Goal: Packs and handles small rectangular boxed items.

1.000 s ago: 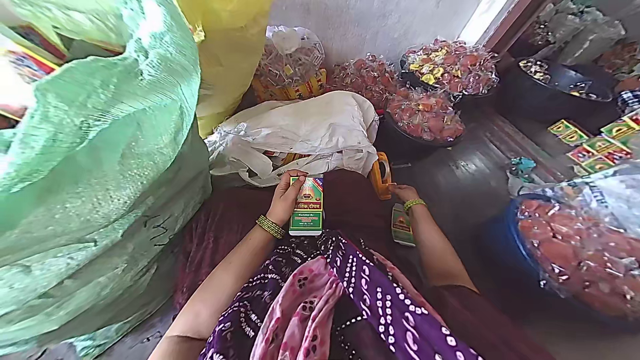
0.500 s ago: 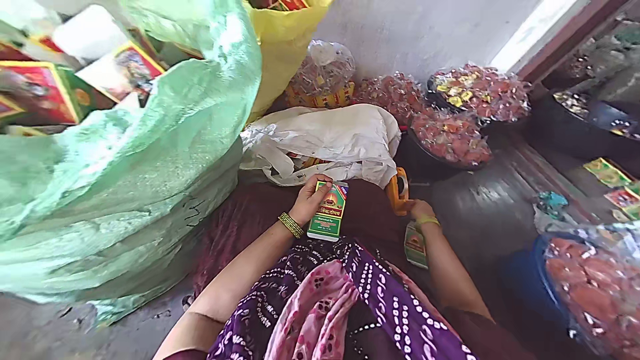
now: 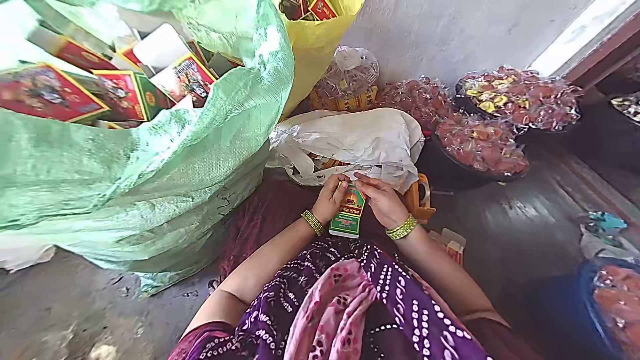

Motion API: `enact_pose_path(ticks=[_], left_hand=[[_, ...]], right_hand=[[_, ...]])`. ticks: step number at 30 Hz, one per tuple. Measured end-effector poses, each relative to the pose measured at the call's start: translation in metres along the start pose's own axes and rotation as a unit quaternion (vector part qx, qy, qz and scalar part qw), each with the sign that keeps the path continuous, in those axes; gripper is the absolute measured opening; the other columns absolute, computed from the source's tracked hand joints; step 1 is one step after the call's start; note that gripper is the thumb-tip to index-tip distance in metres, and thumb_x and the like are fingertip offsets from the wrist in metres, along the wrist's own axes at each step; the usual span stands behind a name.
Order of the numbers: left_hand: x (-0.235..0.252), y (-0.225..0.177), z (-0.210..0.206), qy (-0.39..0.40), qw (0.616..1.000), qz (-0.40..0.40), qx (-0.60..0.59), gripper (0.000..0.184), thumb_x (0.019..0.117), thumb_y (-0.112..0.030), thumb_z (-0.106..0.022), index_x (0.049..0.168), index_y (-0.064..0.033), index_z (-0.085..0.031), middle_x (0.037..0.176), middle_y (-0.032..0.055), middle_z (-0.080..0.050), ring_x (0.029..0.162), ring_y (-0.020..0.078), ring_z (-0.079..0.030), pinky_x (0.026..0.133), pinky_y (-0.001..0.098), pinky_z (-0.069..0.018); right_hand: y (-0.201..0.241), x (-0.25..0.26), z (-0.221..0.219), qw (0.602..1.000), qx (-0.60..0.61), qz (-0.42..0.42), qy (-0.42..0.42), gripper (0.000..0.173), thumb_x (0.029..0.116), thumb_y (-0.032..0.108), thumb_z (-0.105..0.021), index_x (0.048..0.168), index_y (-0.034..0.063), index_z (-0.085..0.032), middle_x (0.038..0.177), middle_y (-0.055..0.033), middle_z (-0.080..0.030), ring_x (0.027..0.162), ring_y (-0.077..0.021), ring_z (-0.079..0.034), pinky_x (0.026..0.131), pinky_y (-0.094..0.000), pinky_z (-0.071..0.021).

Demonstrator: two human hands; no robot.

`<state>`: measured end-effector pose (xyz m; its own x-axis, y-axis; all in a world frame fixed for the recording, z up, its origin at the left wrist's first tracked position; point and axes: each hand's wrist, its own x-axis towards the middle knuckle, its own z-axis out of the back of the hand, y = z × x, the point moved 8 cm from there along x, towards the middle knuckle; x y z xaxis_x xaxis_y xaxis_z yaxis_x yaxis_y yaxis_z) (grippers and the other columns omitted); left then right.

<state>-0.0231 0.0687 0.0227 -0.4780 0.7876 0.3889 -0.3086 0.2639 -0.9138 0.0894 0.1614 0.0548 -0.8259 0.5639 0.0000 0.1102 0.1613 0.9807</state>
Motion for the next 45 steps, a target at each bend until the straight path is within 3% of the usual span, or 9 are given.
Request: enact_pose_path(ticks=[6,12,16,19,25,32,35,38,45], left_hand=[[0.0,-0.002,-0.003,-0.006,0.998,0.031,-0.062,0.055,0.0883,-0.025,-0.081,0.126,0.0035,-0.052,0.115,0.0161,-0.066,0.093,0.0205,-0.072,0.083,0.038,-0.0638],[0.001,-0.016,0.003,-0.019,0.999,-0.013,-0.027,0.071,0.0773,-0.014,-0.085,0.131,0.0072,-0.044,0.119,0.0182,-0.065,0.098,0.0213,-0.071,0.087,0.0391,-0.0625],[-0.005,-0.03,0.0,0.023,0.999,-0.038,-0.011,0.077,0.0739,-0.009,-0.085,0.136,0.0071,-0.041,0.117,0.0206,-0.066,0.098,0.0243,-0.071,0.088,0.0419,-0.0614],[-0.01,-0.048,-0.006,0.046,0.994,-0.098,-0.029,0.079,0.0755,-0.006,-0.083,0.138,0.0086,-0.037,0.116,0.0235,-0.065,0.093,0.0251,-0.072,0.085,0.0414,-0.0619],[-0.014,-0.051,0.02,-0.075,0.967,-0.186,-0.157,0.086,0.0993,-0.053,-0.052,0.148,0.009,-0.018,0.143,0.0238,-0.045,0.115,0.0255,-0.063,0.09,0.0405,-0.0582],[-0.002,-0.009,0.033,-0.161,0.977,0.003,-0.139,0.079,0.0968,-0.036,-0.059,0.151,0.0074,-0.022,0.142,0.0212,-0.05,0.114,0.0267,-0.064,0.08,0.0443,-0.0618],[-0.005,-0.008,0.022,-0.108,0.987,0.033,-0.117,0.075,0.098,-0.031,-0.063,0.151,0.0059,-0.024,0.141,0.0197,-0.051,0.108,0.0254,-0.067,0.08,0.0421,-0.0627],[-0.007,-0.011,0.019,-0.079,0.991,0.046,-0.101,0.07,0.0993,-0.027,-0.061,0.151,0.0051,-0.025,0.142,0.0191,-0.05,0.107,0.025,-0.068,0.08,0.0419,-0.0624],[-0.003,-0.003,0.03,-0.117,0.985,0.065,-0.113,0.063,0.1001,-0.023,-0.06,0.149,0.005,-0.032,0.14,0.019,-0.053,0.103,0.0238,-0.068,0.078,0.041,-0.0628]], right_hand=[[-0.016,0.007,0.005,0.997,0.012,-0.041,-0.063,0.024,0.0971,0.013,-0.069,0.114,-0.0045,-0.069,0.108,-0.015,-0.072,0.099,-0.0195,-0.069,0.088,-0.0345,-0.0583],[-0.015,0.006,0.008,0.991,-0.04,-0.052,-0.12,0.024,0.0899,0.019,-0.077,0.109,0.0042,-0.074,0.102,-0.0101,-0.073,0.091,-0.0186,-0.068,0.076,-0.0348,-0.0567],[0.002,0.008,0.018,0.983,-0.103,-0.005,-0.15,0.078,0.0777,0.012,-0.084,0.147,0.0059,-0.048,0.123,-0.0186,-0.06,0.098,-0.0238,-0.065,0.078,-0.0386,-0.0591],[0.028,0.006,0.016,0.968,-0.214,0.08,-0.108,0.058,0.09,0.018,-0.076,0.14,-0.0009,-0.052,0.107,-0.0122,-0.067,0.086,-0.0133,-0.067,0.076,-0.0292,-0.0589],[0.111,-0.044,-0.045,0.756,-0.532,0.382,0.006,0.071,0.0856,0.053,-0.076,0.134,0.0019,-0.065,0.114,-0.0136,-0.074,0.102,-0.0202,-0.072,0.089,-0.0401,-0.0605],[0.238,-0.122,-0.07,0.631,-0.146,0.754,-0.107,0.031,0.1015,0.014,-0.063,0.132,0.0124,-0.061,0.12,0.0033,-0.069,0.113,-0.006,-0.065,0.099,-0.0277,-0.0541],[0.26,-0.096,-0.144,0.599,-0.248,0.758,-0.067,0.02,0.1043,0.024,-0.059,0.123,0.0175,-0.062,0.118,0.0073,-0.067,0.113,-0.0006,-0.061,0.097,-0.0231,-0.0498],[0.269,-0.055,-0.218,0.601,-0.4,0.69,0.059,0.051,0.1056,0.038,-0.055,0.146,0.0077,-0.051,0.161,-0.0208,-0.039,0.154,-0.038,-0.027,0.122,-0.0677,-0.0214],[0.196,0.005,-0.082,0.683,-0.511,0.519,-0.052,0.041,0.1035,0.03,-0.061,0.133,0.0016,-0.06,0.15,-0.023,-0.051,0.146,-0.0377,-0.041,0.12,-0.0543,-0.0355]])
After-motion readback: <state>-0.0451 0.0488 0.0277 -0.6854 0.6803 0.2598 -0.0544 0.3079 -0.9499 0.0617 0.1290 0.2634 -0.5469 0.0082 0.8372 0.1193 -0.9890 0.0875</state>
